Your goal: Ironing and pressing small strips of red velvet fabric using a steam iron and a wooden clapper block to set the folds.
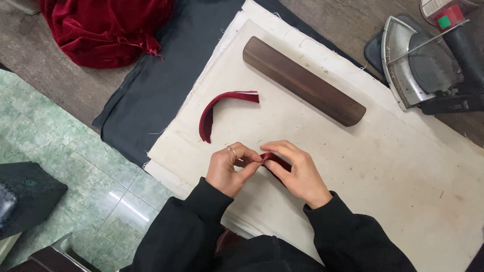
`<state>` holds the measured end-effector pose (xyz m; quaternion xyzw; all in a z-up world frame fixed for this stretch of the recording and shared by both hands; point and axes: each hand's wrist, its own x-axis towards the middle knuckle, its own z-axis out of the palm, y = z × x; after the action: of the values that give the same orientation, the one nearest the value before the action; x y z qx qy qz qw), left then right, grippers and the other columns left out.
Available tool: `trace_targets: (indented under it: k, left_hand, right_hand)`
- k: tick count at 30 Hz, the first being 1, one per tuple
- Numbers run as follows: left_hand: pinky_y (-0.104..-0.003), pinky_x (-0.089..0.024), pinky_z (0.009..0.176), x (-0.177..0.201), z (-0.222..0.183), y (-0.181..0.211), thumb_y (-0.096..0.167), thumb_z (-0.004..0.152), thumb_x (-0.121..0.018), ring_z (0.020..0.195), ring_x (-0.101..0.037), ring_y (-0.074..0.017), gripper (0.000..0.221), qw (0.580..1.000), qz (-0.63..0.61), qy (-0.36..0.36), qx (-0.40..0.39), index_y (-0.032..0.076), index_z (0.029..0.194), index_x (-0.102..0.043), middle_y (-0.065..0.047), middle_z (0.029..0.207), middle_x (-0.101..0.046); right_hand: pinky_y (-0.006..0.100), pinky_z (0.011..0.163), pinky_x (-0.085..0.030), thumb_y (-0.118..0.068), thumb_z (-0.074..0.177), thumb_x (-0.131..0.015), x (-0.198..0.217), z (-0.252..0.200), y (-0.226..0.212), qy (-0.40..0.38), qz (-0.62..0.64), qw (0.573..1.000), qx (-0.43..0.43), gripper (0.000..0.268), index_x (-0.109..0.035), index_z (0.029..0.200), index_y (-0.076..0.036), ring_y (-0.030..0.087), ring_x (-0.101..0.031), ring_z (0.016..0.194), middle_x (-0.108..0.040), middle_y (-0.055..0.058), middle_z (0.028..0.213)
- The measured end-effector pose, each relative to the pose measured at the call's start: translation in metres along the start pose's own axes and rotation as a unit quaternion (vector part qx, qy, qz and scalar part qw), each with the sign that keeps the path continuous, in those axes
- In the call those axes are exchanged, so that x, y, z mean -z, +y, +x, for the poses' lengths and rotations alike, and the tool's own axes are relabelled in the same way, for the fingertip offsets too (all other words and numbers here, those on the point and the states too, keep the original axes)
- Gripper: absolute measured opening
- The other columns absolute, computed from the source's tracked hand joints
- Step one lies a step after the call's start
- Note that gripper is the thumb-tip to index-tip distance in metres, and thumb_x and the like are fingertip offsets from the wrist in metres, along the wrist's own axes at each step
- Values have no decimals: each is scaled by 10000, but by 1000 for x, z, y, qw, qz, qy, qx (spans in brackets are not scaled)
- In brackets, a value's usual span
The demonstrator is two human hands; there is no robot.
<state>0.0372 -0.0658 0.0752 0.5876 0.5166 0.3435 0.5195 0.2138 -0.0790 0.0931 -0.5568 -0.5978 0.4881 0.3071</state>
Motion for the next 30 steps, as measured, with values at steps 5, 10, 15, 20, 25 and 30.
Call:
trace_targets:
  k: [5,10,15,20,25,30]
  left_hand:
    - [-278,-593,599,0,-1,3,-9,733,-764,626,-669,-172,141,1000,17,10,-20,63,850,-734,-73,683,-672]
    - [-279,-593,591,-2,-2,6,-4,752,-764,624,-669,-180,181,998,42,14,-42,45,922,-725,-77,689,-666]
    - [-311,-579,609,-6,-4,7,7,828,-693,688,-673,-239,157,982,155,5,-106,23,982,-721,-99,776,-660]
    - [-305,-564,649,-6,-5,11,29,865,-664,737,-659,-249,117,970,208,8,-129,40,966,-721,-84,812,-640]
    - [-318,-555,673,-6,-2,16,32,879,-649,753,-657,-261,92,971,198,9,-131,33,940,-718,-87,815,-636]
    - [-340,-537,658,-10,0,18,67,923,-592,751,-641,-278,110,976,193,-38,-91,27,943,-693,-96,823,-613]
  right_hand:
    - [353,842,-518,-78,849,-696,11,-7,-2,4,31,999,-30,114,-767,938,-84,181,-684,821,-722,71,784]
    - [366,822,-525,-71,844,-695,19,-10,-6,-3,33,998,-44,117,-780,924,-72,179,-674,770,-710,87,732]
    - [361,775,-533,-85,850,-692,19,-12,-8,-6,21,999,-42,105,-785,897,-71,191,-677,723,-705,90,701]
    - [343,728,-552,-89,856,-690,21,-11,-16,13,9,1000,-16,99,-773,906,-68,168,-670,688,-704,92,691]
    - [356,743,-581,-58,827,-709,21,-13,-31,36,0,999,30,176,-744,999,-62,201,-701,772,-730,96,819]
    - [375,749,-596,-8,827,-699,18,-13,-38,65,-39,991,109,189,-720,1013,-32,233,-720,816,-725,104,869]
